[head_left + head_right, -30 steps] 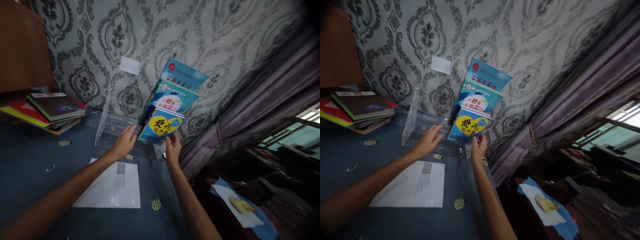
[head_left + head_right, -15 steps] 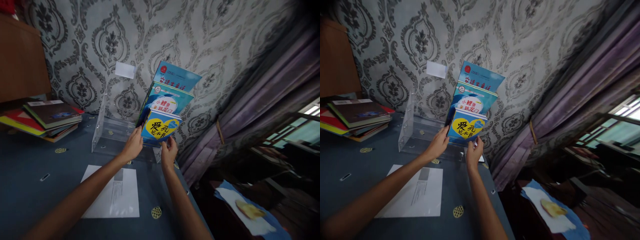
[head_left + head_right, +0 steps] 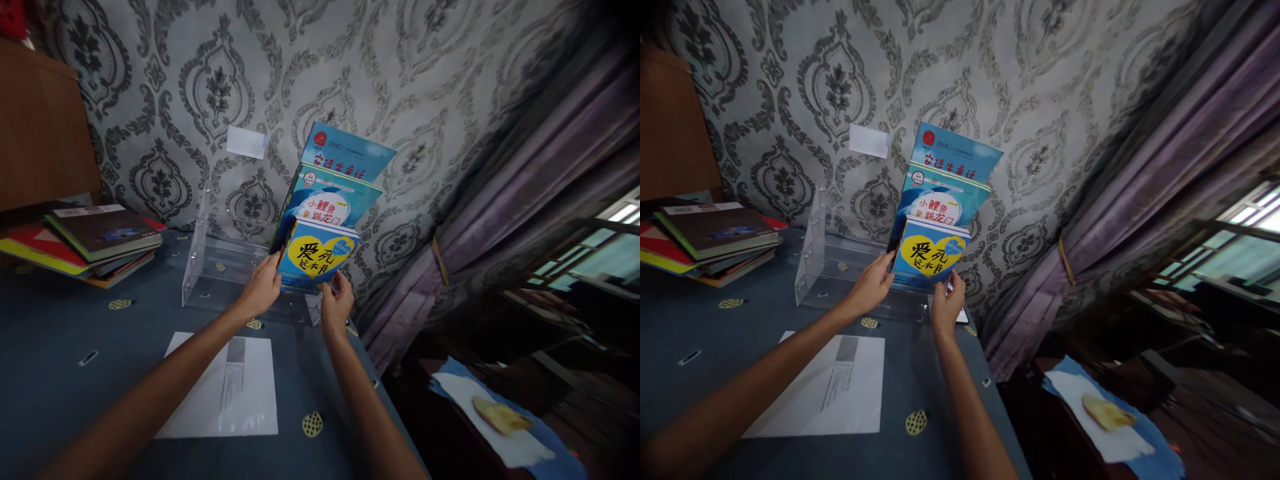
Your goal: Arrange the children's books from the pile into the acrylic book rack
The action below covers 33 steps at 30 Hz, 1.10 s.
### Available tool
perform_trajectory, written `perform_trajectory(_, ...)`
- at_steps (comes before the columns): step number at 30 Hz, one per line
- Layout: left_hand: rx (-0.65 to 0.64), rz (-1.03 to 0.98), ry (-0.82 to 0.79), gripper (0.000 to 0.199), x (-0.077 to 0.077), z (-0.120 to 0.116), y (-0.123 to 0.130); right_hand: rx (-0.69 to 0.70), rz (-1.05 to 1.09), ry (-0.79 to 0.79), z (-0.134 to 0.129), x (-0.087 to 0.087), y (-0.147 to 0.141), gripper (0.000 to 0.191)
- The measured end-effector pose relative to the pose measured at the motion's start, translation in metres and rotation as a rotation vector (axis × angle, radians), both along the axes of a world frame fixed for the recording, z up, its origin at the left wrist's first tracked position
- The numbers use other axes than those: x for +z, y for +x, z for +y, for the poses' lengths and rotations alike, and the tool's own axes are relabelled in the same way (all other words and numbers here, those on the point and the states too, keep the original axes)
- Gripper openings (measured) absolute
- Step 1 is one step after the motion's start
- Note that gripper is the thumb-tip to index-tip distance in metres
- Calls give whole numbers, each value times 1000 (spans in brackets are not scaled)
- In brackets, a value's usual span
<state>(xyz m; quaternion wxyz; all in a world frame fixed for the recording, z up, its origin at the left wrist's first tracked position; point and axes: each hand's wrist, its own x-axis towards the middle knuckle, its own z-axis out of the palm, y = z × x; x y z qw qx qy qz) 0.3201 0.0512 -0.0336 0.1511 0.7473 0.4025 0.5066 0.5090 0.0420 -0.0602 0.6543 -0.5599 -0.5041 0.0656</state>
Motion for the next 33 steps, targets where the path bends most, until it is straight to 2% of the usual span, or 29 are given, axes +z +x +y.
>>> perform_trajectory(2,1,11,4,55,2,-8,-10,17,13,-4,-5,4,0,61)
perform_trajectory(4,-11,44,32,50,0,-23,-28,-46,8,23,-16,7,-1,61)
perform_trajectory(6,-58,143,54,40,-10,-45,-53,-144,-45,71,-33,6,-7,57)
perform_trajectory(7,-107,232,41,34,-17,-57,-66,-158,-94,89,-44,3,-13,51)
perform_trajectory(8,-159,323,24,33,-26,-70,-80,-106,-161,84,-57,-1,-22,44)
perform_trajectory(9,-189,414,12,33,-36,-82,-92,0,-243,78,-70,-6,-33,37)
perform_trajectory(10,-182,497,-4,33,-46,-93,-103,167,-343,44,-82,-12,-46,33)
perform_trajectory(12,-119,603,-29,32,-66,-111,-119,538,-581,-70,-105,-26,-75,35)
perform_trajectory(13,-86,637,-34,33,-75,-116,-124,668,-684,-117,-115,-33,-89,41)
perform_trajectory(14,-63,660,-38,35,-82,-120,-128,763,-770,-179,-122,-39,-100,49)
perform_trajectory(16,-43,691,-46,40,-92,-123,-133,859,-902,-294,-131,-46,-114,62)
perform_trajectory(18,-37,713,-61,43,-96,-123,-135,851,-976,-398,-135,-47,-113,69)
perform_trajectory(20,-28,739,-74,44,-96,-122,-136,785,-1016,-478,-136,-44,-101,70)
perform_trajectory(25,5,820,-108,43,-82,-130,-132,635,-1039,-569,-147,-40,-63,67)
perform_trajectory(30,15,897,-74,40,-66,-161,-134,592,-1045,-572,-165,-45,-53,67)
perform_trajectory(33,-96,946,-43,61,-65,-185,-143,571,-1057,-535,-169,-49,-52,67)
